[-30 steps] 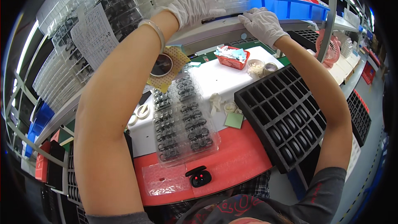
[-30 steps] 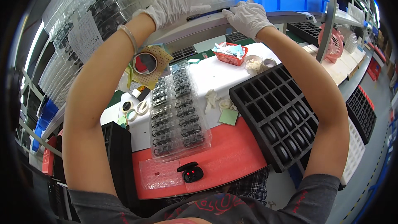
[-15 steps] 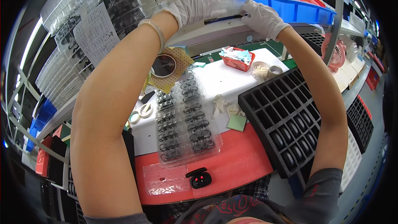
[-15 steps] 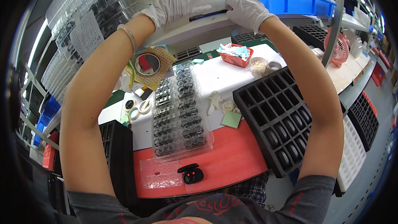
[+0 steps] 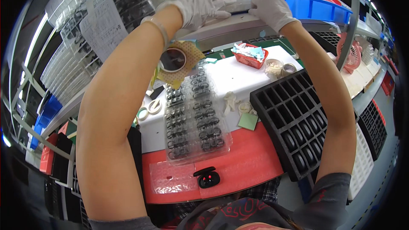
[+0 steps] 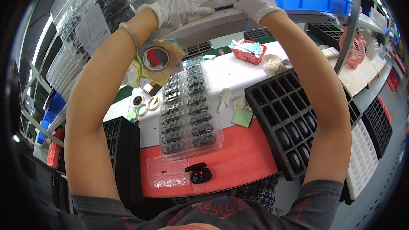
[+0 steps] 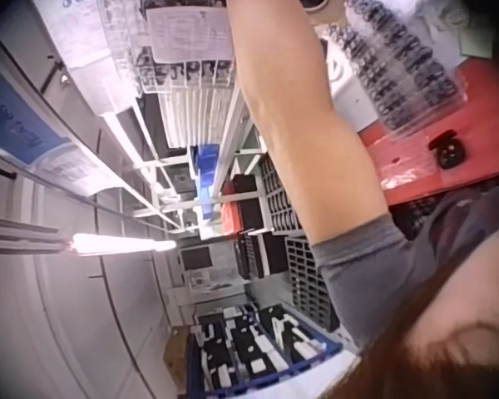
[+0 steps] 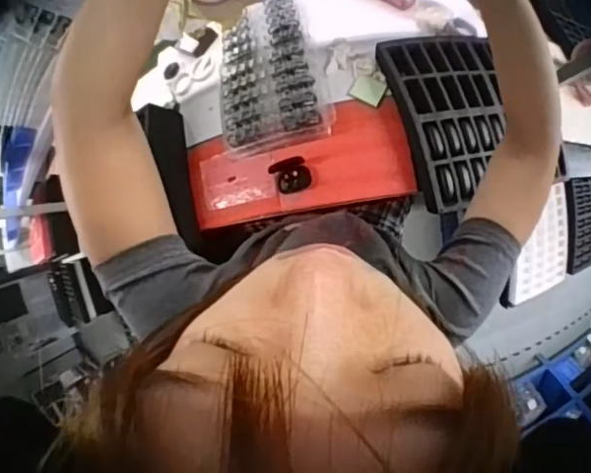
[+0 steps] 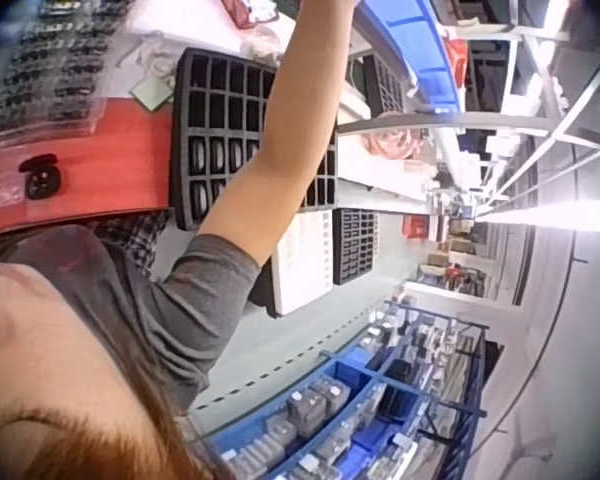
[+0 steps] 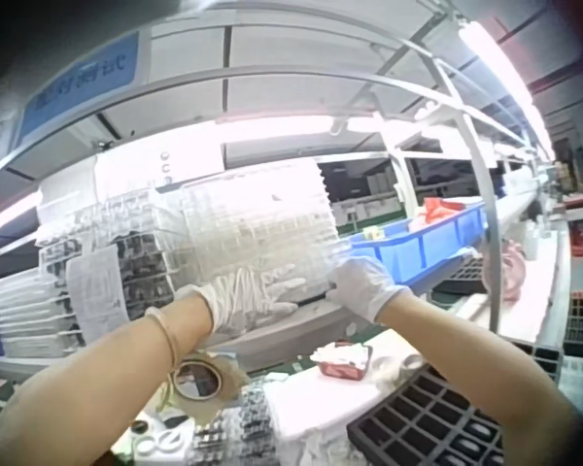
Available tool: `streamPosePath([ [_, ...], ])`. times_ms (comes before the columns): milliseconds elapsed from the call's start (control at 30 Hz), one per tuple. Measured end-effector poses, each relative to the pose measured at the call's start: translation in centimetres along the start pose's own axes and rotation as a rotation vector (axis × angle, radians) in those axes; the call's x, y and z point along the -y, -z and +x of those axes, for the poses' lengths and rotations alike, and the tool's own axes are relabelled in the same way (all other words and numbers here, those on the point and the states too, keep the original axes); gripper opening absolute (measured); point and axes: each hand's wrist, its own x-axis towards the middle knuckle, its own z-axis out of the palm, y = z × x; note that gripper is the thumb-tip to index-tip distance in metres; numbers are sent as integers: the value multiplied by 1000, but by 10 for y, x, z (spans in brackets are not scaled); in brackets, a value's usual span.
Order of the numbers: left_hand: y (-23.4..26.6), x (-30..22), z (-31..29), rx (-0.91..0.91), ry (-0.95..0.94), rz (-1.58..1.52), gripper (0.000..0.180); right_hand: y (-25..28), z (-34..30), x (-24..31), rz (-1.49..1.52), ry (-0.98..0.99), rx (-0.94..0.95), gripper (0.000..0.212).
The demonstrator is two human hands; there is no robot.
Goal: Assembling electronic components into trays and inspecting them at a factory workstation.
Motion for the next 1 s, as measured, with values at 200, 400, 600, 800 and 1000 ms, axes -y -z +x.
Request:
streamPosePath([
  [200, -31, 22, -1, -325, -214, 523, 84, -3, 3, -2, -24, -7, -65, 26],
  [400, -18, 37, -1, -353, 148, 92, 48, -6, 4, 7, -171, 72, -16, 21],
  [600, 33, 26, -11, -155, -96, 466, 51, 0, -3, 6, -196, 100, -6, 18],
  [800, 19, -28, 10, 68, 223, 381, 79, -6, -4, 8, -254, 97, -45, 18],
  [1000, 40, -27, 10, 136, 252, 375, 75, -11, -3, 0, -257, 136, -97, 21],
])
